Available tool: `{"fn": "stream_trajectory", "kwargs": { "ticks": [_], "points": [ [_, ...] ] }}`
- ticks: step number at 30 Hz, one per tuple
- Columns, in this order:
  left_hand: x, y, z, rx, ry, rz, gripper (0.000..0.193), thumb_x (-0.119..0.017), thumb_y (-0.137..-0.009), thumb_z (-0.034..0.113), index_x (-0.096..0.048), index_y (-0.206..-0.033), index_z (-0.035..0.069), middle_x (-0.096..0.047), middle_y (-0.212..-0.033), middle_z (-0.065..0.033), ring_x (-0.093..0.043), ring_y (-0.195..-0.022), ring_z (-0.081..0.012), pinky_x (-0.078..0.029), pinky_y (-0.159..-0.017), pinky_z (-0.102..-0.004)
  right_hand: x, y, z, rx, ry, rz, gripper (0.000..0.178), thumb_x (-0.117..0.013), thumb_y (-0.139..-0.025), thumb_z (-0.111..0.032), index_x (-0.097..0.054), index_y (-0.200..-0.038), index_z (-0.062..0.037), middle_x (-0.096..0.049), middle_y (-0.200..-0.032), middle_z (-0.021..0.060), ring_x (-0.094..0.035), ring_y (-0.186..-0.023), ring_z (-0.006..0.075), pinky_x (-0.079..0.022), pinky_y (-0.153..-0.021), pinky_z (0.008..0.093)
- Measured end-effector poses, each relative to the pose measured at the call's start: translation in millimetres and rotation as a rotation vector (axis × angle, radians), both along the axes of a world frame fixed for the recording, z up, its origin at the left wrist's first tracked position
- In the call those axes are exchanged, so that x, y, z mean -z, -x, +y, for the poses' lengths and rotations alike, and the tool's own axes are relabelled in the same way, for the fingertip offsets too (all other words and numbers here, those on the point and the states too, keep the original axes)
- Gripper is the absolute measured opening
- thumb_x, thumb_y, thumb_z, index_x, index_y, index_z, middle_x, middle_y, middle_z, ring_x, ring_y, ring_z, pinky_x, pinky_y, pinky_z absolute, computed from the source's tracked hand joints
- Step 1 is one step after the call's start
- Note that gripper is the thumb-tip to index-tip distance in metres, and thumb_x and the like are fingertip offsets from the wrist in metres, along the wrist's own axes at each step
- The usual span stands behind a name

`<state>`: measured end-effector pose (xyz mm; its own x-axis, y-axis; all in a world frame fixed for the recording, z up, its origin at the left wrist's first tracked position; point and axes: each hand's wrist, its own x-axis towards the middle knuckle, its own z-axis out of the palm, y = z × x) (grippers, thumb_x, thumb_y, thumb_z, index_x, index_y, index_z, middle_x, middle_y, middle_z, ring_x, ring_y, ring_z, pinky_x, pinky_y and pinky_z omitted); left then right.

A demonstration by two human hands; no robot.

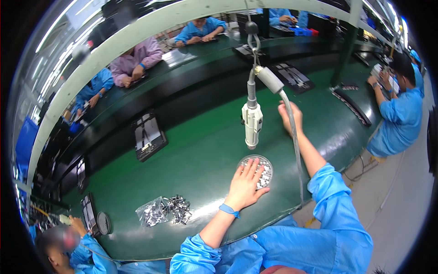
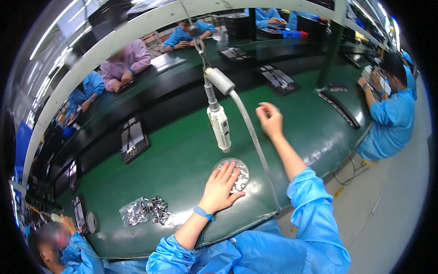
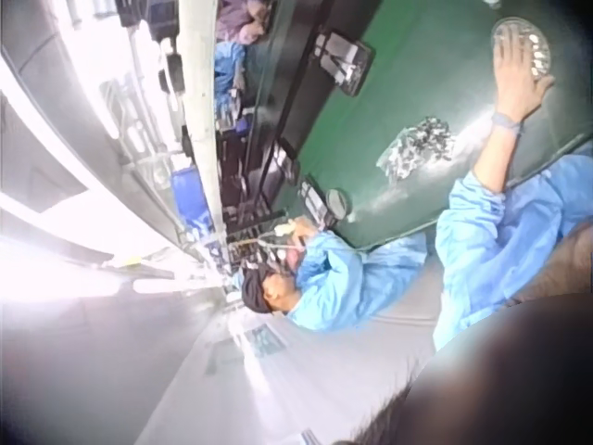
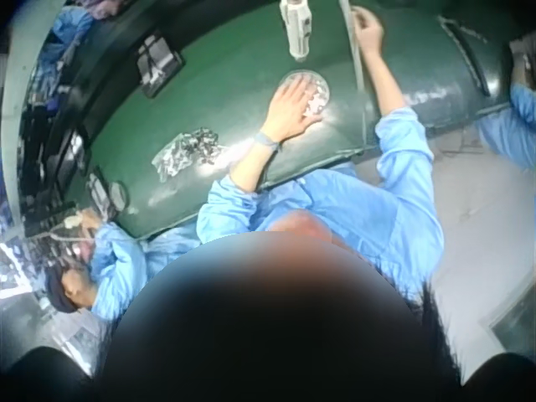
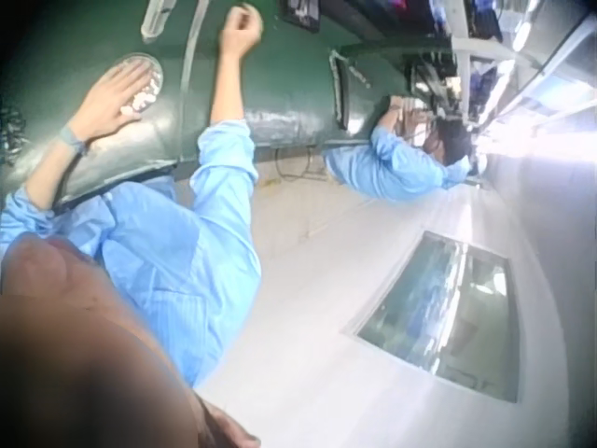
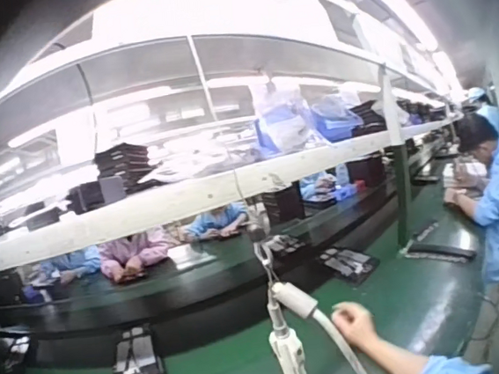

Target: Assembling the internal components of a tablet device using an electric screwdriver.

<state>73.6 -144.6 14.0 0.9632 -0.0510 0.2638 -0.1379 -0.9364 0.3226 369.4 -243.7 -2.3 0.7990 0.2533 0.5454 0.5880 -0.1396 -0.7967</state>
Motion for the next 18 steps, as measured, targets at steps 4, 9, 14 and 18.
{"fn": "stream_trajectory", "kwargs": {
  "ticks": [4,9,14,18],
  "points": [
    [0.8,4.7,6.7,-0.031,0.142,-0.022,0.067,-0.065,-0.080,0.044,-0.047,-0.132,0.005,-0.033,-0.146,-0.0188,-0.031,-0.135,-0.0343,-0.028,-0.107,-0.0479,14.6,-94.8,-27.9,0.491,0.153,-0.323,0.037,-0.071,-0.077,-0.025,-0.062,-0.103,-0.0008,-0.065,-0.097,0.0153,-0.057,-0.097,0.0315,-0.044,-0.084,0.0407],
    [1.9,5.0,9.5,-0.015,0.268,-0.155,0.058,-0.064,-0.082,0.038,-0.050,-0.128,0.004,-0.037,-0.142,-0.0203,-0.029,-0.135,-0.0377,-0.029,-0.106,-0.0483,15.5,-168.9,-49.5,0.760,0.498,-0.076,0.080,-0.065,-0.073,-0.061,-0.052,-0.124,-0.0007,-0.058,-0.119,0.0228,-0.055,-0.110,0.0388,-0.043,-0.093,0.0435],
    [15.1,6.9,26.0,-0.239,0.569,-0.370,0.044,-0.063,-0.084,0.030,-0.056,-0.117,0.001,-0.048,-0.128,-0.0198,-0.042,-0.120,-0.0378,-0.035,-0.101,-0.0456,23.6,-202.0,-20.7,0.676,0.877,0.241,0.105,-0.062,-0.063,-0.075,-0.028,-0.145,-0.0194,-0.041,-0.143,0.0133,-0.035,-0.132,0.0352,-0.025,-0.105,0.0559],
    [28.5,-0.4,34.9,-0.488,0.906,-0.353,0.030,-0.058,-0.089,0.025,-0.062,-0.107,0.002,-0.054,-0.115,-0.0160,-0.049,-0.108,-0.0330,-0.039,-0.095,-0.0408,52.4,-273.0,-28.9,0.553,0.875,0.453,0.127,-0.072,-0.051,-0.074,-0.011,-0.150,-0.0220,-0.028,-0.147,0.0231,-0.025,-0.137,0.0377,-0.019,-0.108,0.0585]
  ]
}}
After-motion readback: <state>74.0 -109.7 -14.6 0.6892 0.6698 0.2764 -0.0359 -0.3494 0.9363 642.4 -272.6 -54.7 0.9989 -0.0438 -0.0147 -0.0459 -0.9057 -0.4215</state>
